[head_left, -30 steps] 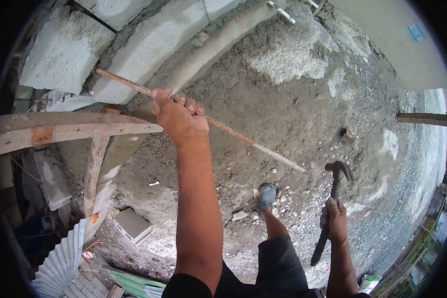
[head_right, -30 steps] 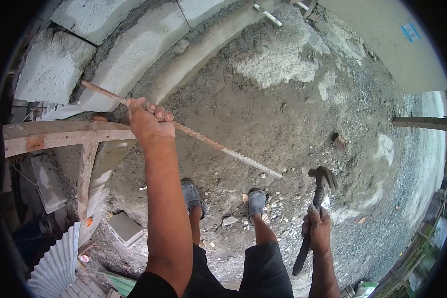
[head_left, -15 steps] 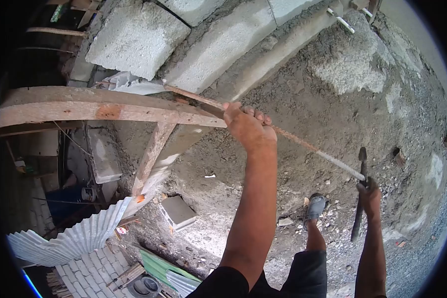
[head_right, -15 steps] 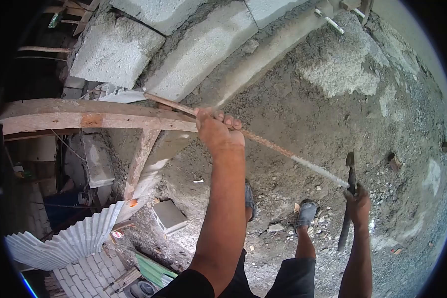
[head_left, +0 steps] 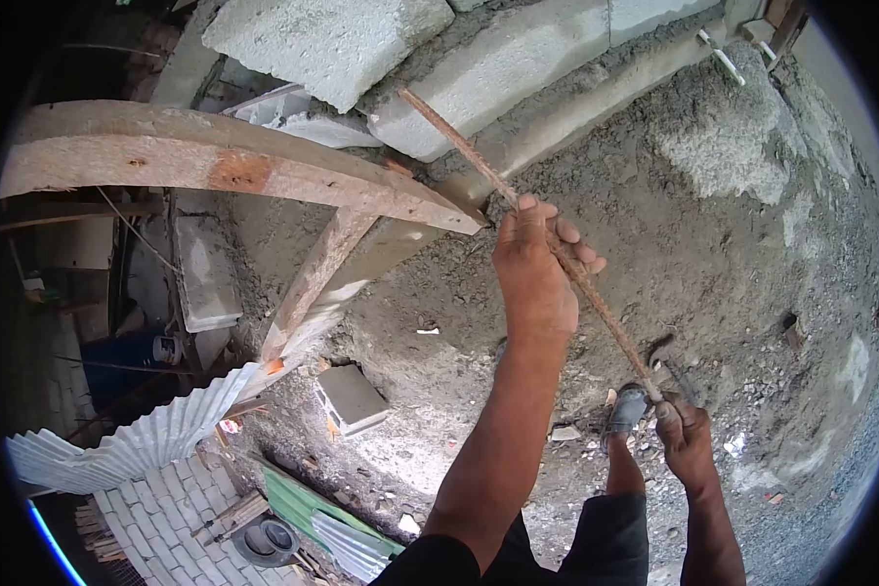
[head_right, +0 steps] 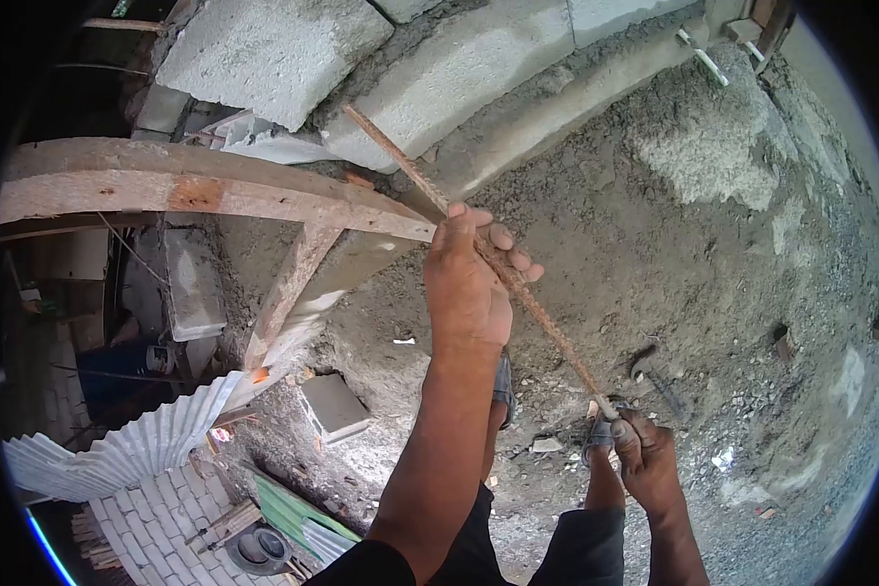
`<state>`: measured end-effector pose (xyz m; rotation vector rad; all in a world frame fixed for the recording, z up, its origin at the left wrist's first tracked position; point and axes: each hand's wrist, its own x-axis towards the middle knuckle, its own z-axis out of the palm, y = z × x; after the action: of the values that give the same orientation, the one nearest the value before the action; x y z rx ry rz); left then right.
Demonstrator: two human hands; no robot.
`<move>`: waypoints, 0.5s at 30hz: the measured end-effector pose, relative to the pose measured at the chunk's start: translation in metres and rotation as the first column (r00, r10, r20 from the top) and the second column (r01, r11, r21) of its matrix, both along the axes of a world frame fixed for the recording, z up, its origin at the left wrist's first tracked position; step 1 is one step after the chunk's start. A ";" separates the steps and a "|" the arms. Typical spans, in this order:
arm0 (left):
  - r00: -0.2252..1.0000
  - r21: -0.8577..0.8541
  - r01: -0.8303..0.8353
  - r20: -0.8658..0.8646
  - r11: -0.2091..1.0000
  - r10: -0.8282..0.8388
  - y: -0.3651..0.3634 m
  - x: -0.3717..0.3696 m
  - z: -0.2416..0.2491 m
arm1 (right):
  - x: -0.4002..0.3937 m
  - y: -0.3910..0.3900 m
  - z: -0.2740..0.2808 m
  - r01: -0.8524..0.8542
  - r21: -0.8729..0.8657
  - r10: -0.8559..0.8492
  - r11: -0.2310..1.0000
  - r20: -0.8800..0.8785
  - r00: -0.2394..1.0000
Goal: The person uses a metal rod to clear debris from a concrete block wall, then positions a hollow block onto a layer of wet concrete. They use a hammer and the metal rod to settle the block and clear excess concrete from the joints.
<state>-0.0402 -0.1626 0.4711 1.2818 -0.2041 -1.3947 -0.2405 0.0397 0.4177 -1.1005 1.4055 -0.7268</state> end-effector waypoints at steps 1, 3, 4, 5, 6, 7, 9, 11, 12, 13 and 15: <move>0.999 -0.022 -0.013 0.029 1.000 0.014 -0.004 0.006 0.005 | 0.000 -0.015 0.013 -0.033 0.001 0.033 0.999 -0.026 0.999; 0.998 -0.047 -0.028 0.047 0.999 0.030 -0.017 0.016 0.008 | 0.002 -0.043 0.031 -0.079 -0.043 0.075 0.996 -0.078 0.994; 0.999 -0.112 -0.025 0.027 0.993 0.028 -0.025 0.022 0.007 | 0.005 -0.050 0.037 -0.083 -0.044 0.078 0.996 -0.087 0.993; 1.000 -0.176 -0.024 0.007 0.984 0.026 -0.031 0.024 0.007 | 0.008 -0.055 0.044 -0.064 -0.045 0.057 0.997 -0.141 0.988; 1.000 -0.177 -0.030 -0.004 0.984 0.030 -0.035 0.021 0.008 | 0.008 -0.057 0.050 -0.046 -0.047 0.036 0.998 -0.194 0.980; 0.999 -0.170 -0.040 -0.035 0.985 0.035 -0.038 0.016 0.009 | 0.005 -0.058 0.053 -0.037 -0.109 0.012 0.993 -0.215 0.977; 0.997 -0.169 -0.051 -0.073 0.984 0.039 -0.037 0.007 0.018 | -0.001 -0.049 0.071 -0.029 -0.067 0.012 0.997 -0.238 0.971; 0.993 -0.119 0.038 -0.107 0.992 -0.050 -0.024 -0.001 0.031 | 0.008 -0.027 0.081 0.003 -0.079 -0.022 0.997 -0.248 0.969; 0.993 -0.114 0.024 -0.116 0.993 -0.037 -0.023 -0.002 0.029 | 0.009 -0.017 0.082 0.050 0.068 -0.034 0.996 -0.228 0.973; 0.985 -0.126 0.050 -0.157 0.991 -0.070 -0.020 -0.005 0.027 | 0.009 -0.015 0.085 0.054 0.082 -0.032 0.995 -0.251 0.967; 0.978 -0.144 0.060 -0.191 0.988 -0.087 -0.019 -0.003 0.029 | 0.008 -0.020 0.091 0.057 0.074 -0.034 0.996 -0.274 0.961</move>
<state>-0.0428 -0.1819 0.4998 1.0244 -0.2106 -1.5337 -0.2329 0.0192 0.5083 -1.1386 1.6834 -0.5594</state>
